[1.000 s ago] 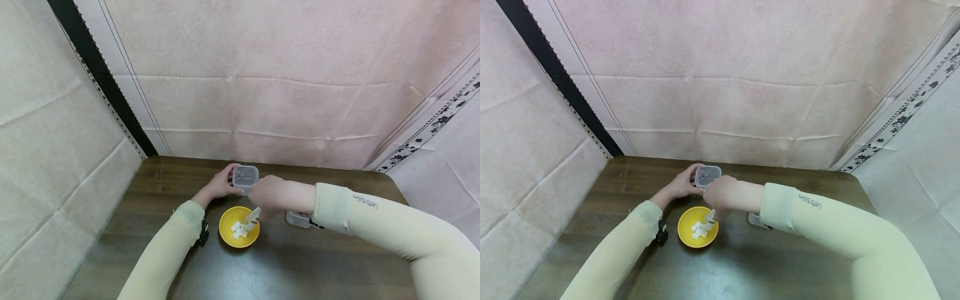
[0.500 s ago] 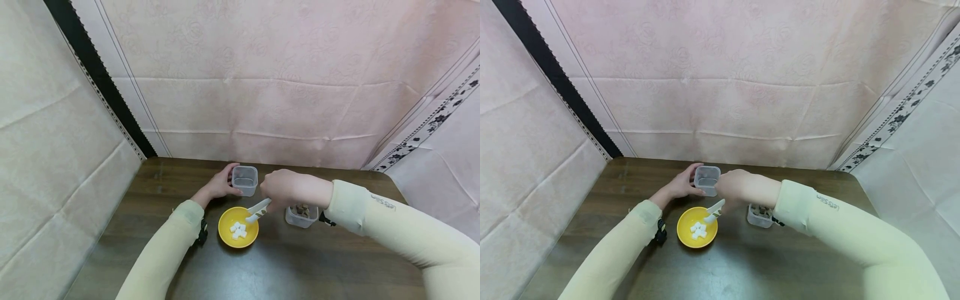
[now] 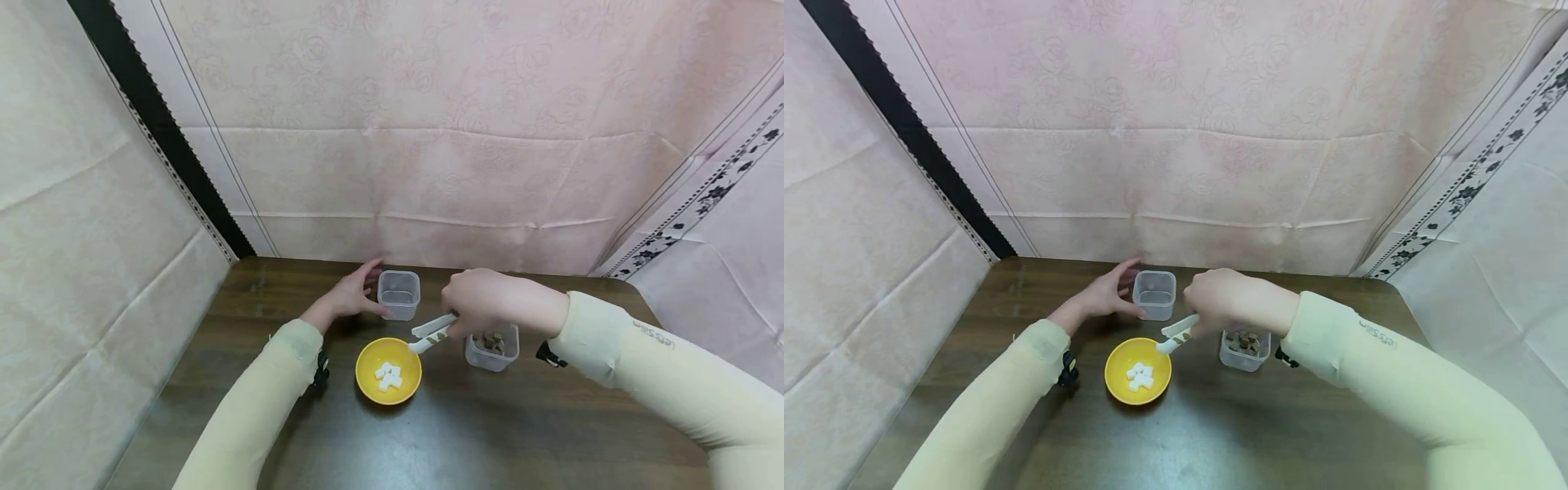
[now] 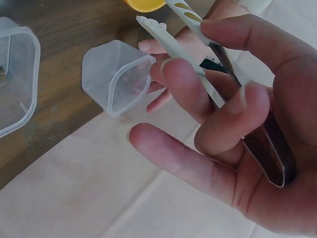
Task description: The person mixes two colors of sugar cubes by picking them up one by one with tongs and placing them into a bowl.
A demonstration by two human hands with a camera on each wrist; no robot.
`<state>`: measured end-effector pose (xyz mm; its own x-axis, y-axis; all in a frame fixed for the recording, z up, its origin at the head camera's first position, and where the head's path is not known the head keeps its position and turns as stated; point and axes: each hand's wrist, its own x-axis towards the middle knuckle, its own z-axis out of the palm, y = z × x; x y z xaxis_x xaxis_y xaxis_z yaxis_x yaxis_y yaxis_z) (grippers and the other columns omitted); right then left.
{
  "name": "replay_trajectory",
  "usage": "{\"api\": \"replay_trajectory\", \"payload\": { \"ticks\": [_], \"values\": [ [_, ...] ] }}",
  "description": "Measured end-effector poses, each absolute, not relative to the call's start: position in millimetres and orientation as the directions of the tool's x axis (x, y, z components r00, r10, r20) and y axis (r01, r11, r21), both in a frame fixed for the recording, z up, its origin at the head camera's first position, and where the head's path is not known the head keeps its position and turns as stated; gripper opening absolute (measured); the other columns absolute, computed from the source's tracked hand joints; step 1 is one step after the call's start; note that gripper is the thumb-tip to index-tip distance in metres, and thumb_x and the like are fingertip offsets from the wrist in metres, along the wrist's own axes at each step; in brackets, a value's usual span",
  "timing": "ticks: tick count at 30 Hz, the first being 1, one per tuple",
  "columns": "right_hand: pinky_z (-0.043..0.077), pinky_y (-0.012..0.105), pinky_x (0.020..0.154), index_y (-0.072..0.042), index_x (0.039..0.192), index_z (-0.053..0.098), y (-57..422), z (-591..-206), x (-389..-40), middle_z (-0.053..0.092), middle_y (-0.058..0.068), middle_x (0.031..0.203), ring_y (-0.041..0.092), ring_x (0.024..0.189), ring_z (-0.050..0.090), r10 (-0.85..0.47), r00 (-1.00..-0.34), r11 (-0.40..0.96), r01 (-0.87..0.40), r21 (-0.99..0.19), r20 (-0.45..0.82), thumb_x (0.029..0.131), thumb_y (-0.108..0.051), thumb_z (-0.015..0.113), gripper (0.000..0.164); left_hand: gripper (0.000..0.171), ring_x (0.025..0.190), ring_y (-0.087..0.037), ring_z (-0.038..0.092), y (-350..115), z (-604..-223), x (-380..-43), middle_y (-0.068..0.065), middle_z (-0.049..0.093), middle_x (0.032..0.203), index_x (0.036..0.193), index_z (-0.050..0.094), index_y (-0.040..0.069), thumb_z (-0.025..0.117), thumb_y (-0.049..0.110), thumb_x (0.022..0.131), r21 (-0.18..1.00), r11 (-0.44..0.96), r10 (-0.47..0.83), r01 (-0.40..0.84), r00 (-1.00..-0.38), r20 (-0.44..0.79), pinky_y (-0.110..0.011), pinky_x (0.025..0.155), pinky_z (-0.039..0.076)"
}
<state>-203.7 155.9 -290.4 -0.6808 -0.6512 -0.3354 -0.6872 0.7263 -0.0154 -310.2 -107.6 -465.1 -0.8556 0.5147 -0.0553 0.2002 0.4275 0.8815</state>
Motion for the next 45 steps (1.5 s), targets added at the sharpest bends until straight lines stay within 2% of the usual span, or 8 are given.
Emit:
{"api": "replay_trajectory", "payload": {
  "ticks": [11, 21, 29, 38, 45],
  "values": [
    [0.028, 0.024, 0.046, -0.024, 0.061, 0.059, 186, -279, -197, 0.039, -0.014, 0.053, 0.006, 0.049, 0.035, -0.636, -0.714, 0.755, -0.655, -0.043, -0.291, 0.083, -0.023, 0.075, 0.027, 0.11, 0.157, -0.035, 0.036, -101, -424, -311, -0.017, 0.033, 0.172, 0.169, 0.025, 0.011, 0.094, 0.012, 0.083, 0.82, 0.473, 0.551, 0.322, -0.835, 0.011, -0.048, 0.123, 0.039],
    [0.027, 0.025, 0.048, -0.023, 0.063, 0.06, 209, -270, -187, 0.039, -0.014, 0.056, 0.005, 0.053, 0.033, -0.632, -0.735, 0.764, -0.644, -0.037, -0.248, 0.083, -0.025, 0.076, 0.025, 0.106, 0.155, -0.03, 0.04, -78, -405, -303, -0.011, 0.039, 0.17, 0.168, 0.03, 0.018, 0.095, 0.015, 0.083, 0.771, 0.495, 0.61, 0.401, -0.792, 0.02, -0.048, 0.123, 0.039],
    [0.029, 0.024, 0.05, -0.024, 0.065, 0.063, 226, -273, -180, 0.043, -0.013, 0.06, 0.005, 0.055, 0.035, -0.604, -0.759, 0.788, -0.615, -0.039, -0.243, 0.084, -0.026, 0.077, 0.023, 0.105, 0.155, -0.031, 0.04, -53, -401, -293, -0.009, 0.041, 0.169, 0.167, 0.032, 0.013, 0.094, 0.013, 0.083, 0.739, 0.466, 0.708, 0.487, -0.706, 0.019, -0.047, 0.124, 0.039],
    [0.028, 0.025, 0.05, -0.024, 0.066, 0.062, 246, -273, -168, 0.044, -0.013, 0.06, 0.005, 0.054, 0.036, -0.571, -0.785, 0.817, -0.572, -0.074, -0.241, 0.085, -0.027, 0.077, 0.024, 0.106, 0.155, -0.031, 0.039, -29, -403, -282, -0.008, 0.042, 0.169, 0.167, 0.034, 0.015, 0.096, 0.022, 0.081, 0.697, 0.492, 0.77, 0.522, -0.634, -0.069, -0.05, 0.127, 0.034],
    [0.028, 0.025, 0.049, -0.025, 0.066, 0.06, 259, -275, -159, 0.042, -0.014, 0.058, 0.004, 0.052, 0.037, -0.555, -0.8, 0.829, -0.554, -0.075, -0.227, 0.086, -0.028, 0.077, 0.027, 0.108, 0.155, -0.027, 0.04, -11, -403, -276, -0.008, 0.042, 0.168, 0.167, 0.034, 0.019, 0.098, 0.023, 0.08, 0.673, 0.48, 0.817, 0.563, -0.566, -0.11, -0.044, 0.126, 0.035]
  ]
}}
